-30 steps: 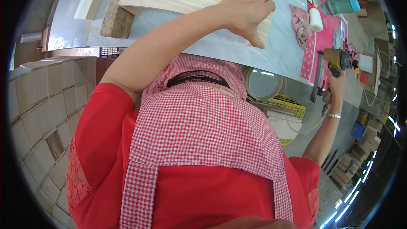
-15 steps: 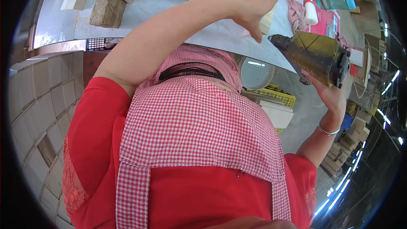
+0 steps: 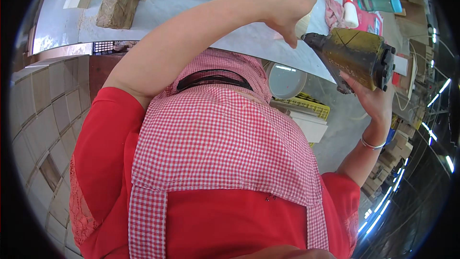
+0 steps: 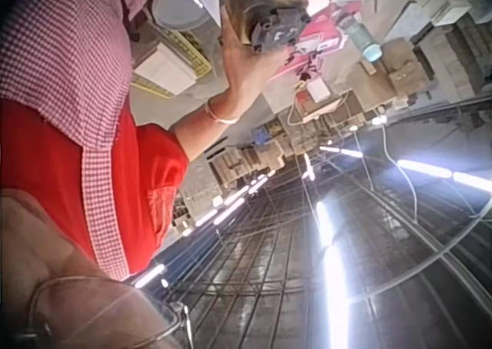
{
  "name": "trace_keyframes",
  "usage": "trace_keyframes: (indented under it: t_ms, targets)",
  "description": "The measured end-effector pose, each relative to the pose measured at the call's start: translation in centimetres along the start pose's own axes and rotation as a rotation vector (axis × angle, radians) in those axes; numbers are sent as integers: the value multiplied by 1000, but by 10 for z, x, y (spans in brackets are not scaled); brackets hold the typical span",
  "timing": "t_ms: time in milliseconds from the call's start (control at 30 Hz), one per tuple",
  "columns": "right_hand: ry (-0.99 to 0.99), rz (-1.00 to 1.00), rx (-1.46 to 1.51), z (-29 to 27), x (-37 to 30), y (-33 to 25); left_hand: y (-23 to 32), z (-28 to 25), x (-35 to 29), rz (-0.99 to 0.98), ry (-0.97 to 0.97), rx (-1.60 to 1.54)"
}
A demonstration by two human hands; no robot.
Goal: Assemble small wooden boxes using glue and a pneumatic nail gun.
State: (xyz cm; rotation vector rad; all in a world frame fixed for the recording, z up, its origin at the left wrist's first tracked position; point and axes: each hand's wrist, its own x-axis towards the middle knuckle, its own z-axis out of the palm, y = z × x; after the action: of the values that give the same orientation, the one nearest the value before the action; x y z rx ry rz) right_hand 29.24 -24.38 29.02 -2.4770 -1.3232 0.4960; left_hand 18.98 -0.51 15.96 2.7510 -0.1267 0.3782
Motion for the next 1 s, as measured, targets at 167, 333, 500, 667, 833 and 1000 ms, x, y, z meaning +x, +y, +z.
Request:
trace_keyframes:
  t_ms: [167,333,500,667,833,1000]
  targets:
    - [-46,-24,-46,-4,3,-1,0,2,0,4,26,-30]
    - [-99,-9,-59,-7,4,2,1,0,-1,22,59,-37]
    - [-66,-48,-156,-10,2,17,-3,-13,2,37,1,-179]
    - [-34,-47,-240,-13,-1,27,-3,-12,2,34,6,-184]
    - [-72,-77,-306,-18,5,15,0,-17,2,26,-6,-143]
    - [-87,-45,-274,-20,12,8,5,-1,-8,-111,120,80]
